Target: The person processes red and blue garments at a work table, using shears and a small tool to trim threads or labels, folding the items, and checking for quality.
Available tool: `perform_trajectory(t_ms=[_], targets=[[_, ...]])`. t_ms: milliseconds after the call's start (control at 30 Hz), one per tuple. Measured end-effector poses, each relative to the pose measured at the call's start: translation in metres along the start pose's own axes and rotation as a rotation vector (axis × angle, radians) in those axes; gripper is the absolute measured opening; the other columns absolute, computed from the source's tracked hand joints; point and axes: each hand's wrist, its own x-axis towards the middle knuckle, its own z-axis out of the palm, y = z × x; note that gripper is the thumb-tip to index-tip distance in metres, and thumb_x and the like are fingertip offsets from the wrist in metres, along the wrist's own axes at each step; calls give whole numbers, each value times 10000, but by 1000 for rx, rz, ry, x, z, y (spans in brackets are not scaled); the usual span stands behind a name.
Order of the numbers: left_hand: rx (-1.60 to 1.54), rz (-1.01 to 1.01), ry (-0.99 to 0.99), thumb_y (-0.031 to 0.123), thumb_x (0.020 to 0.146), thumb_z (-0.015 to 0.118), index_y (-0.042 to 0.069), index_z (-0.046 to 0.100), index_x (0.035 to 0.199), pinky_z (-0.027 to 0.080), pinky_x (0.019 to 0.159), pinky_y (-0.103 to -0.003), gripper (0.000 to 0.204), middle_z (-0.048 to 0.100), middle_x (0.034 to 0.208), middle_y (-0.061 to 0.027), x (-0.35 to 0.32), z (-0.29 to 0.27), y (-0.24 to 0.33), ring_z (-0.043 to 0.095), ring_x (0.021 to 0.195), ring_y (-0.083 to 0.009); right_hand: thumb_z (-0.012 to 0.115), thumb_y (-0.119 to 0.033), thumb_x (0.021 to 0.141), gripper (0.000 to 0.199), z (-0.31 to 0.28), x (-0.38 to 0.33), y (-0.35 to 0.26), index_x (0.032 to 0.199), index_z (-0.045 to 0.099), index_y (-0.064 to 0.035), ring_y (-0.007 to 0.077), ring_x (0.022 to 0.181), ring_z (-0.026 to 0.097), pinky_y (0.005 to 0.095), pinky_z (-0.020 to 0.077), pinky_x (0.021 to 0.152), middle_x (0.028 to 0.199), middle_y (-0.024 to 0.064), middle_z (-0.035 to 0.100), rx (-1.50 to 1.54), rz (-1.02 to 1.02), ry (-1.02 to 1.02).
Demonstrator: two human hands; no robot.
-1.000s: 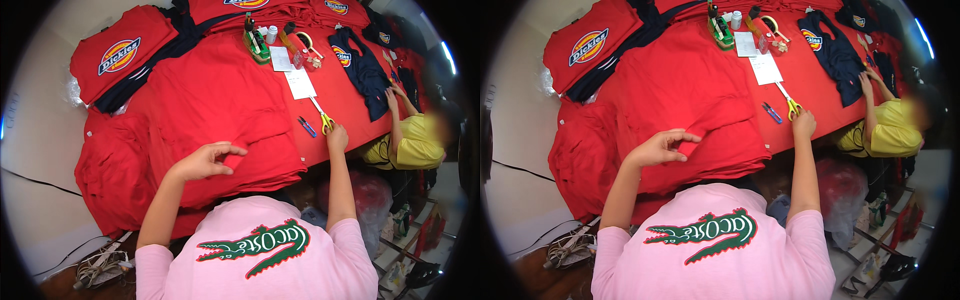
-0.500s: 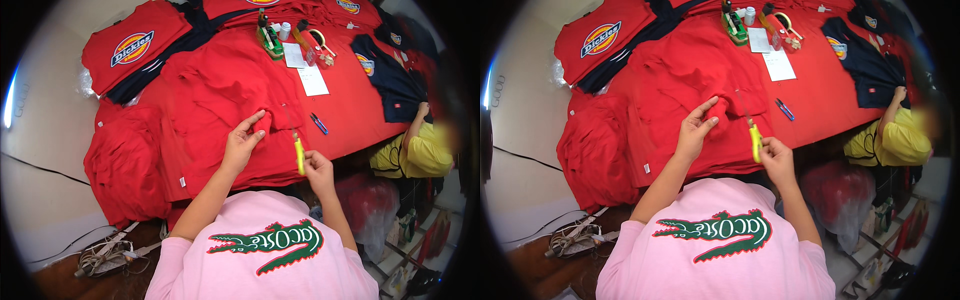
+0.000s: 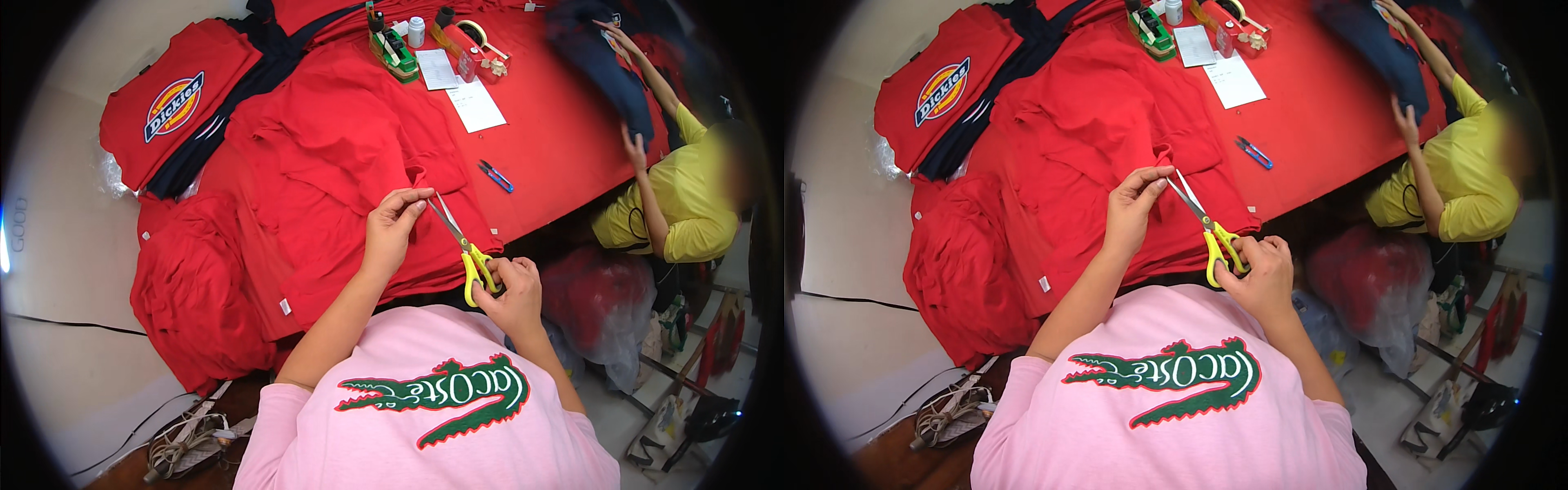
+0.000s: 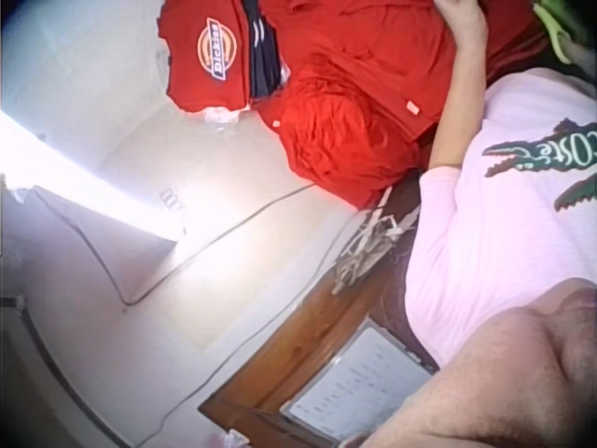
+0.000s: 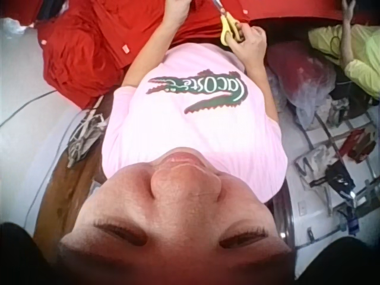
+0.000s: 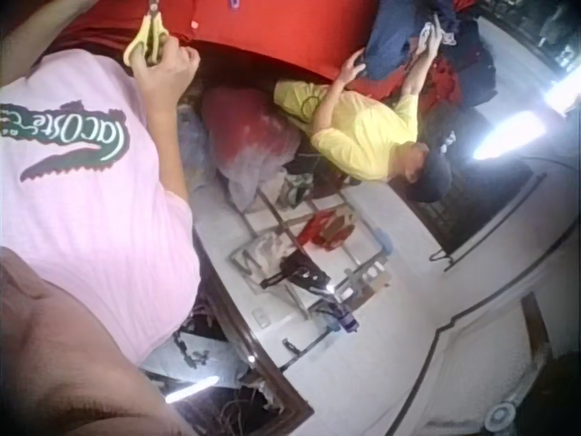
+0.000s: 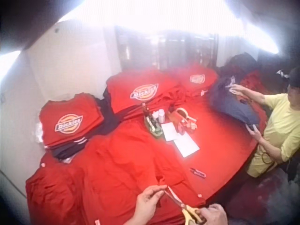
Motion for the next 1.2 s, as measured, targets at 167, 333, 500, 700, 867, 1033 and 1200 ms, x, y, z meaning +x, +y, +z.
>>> perform_trajectory(t_ms=[167, 333, 500, 700, 867, 1033, 1200], targets=[[-76, 43, 42, -86, 946, 671, 26, 655, 1404, 490, 1073, -276, 471, 619, 1384, -55, -6, 4, 5, 586, 1251, -132, 826, -245, 772, 277, 8, -5, -5, 894, 676, -47, 222, 607, 598, 431, 479, 875, 612, 19, 586, 21, -5, -5], [-148, 39, 40, -131, 904, 680, 41, 550, 1512, 537, 1054, -292, 645, 554, 1477, -43, -10, 10, 20, 583, 1233, -128, 824, -255, 778, 284, 16, 0, -10, 897, 674, -45, 234, 628, 615, 439, 476, 862, 638, 36, 608, 16, -1, 9], [-224, 56, -4, -157, 891, 674, 48, 414, 1603, 567, 1029, -298, 784, 549, 1475, -44, -12, 8, 25, 597, 1175, -121, 825, -251, 775, 281, 22, 10, -12, 891, 670, -48, 239, 644, 621, 432, 473, 853, 654, 45, 614, 41, -18, 8], [-298, 43, 13, -171, 898, 655, 35, 329, 1638, 561, 1016, -281, 834, 611, 1376, -68, -14, 2, 22, 614, 1136, -114, 828, -242, 769, 276, 21, 14, -18, 887, 670, -49, 234, 635, 604, 412, 464, 834, 644, 37, 596, 50, -9, -23], [-228, 82, 40, -146, 921, 645, 32, 345, 1631, 560, 996, -270, 791, 629, 1326, -62, -12, 0, 16, 610, 1129, -105, 828, -237, 769, 273, 23, 14, -17, 894, 676, -49, 227, 634, 597, 408, 457, 828, 648, 31, 595, 53, -24, -19], [-270, 66, 34, -137, 930, 636, 28, 368, 1621, 560, 956, -244, 760, 642, 1305, -55, -10, -2, 16, 615, 1112, -95, 825, -240, 777, 276, 26, 13, -17, 908, 678, -47, 230, 642, 604, 419, 454, 840, 652, 32, 599, 51, -36, 7], [-306, 55, 42, -158, 917, 635, 23, 369, 1619, 556, 903, -221, 772, 647, 1309, -56, -10, 4, 19, 626, 1077, -86, 821, -243, 786, 276, 28, 14, -17, 913, 676, -46, 238, 654, 609, 426, 451, 846, 660, 36, 601, 42, -40, 15]])
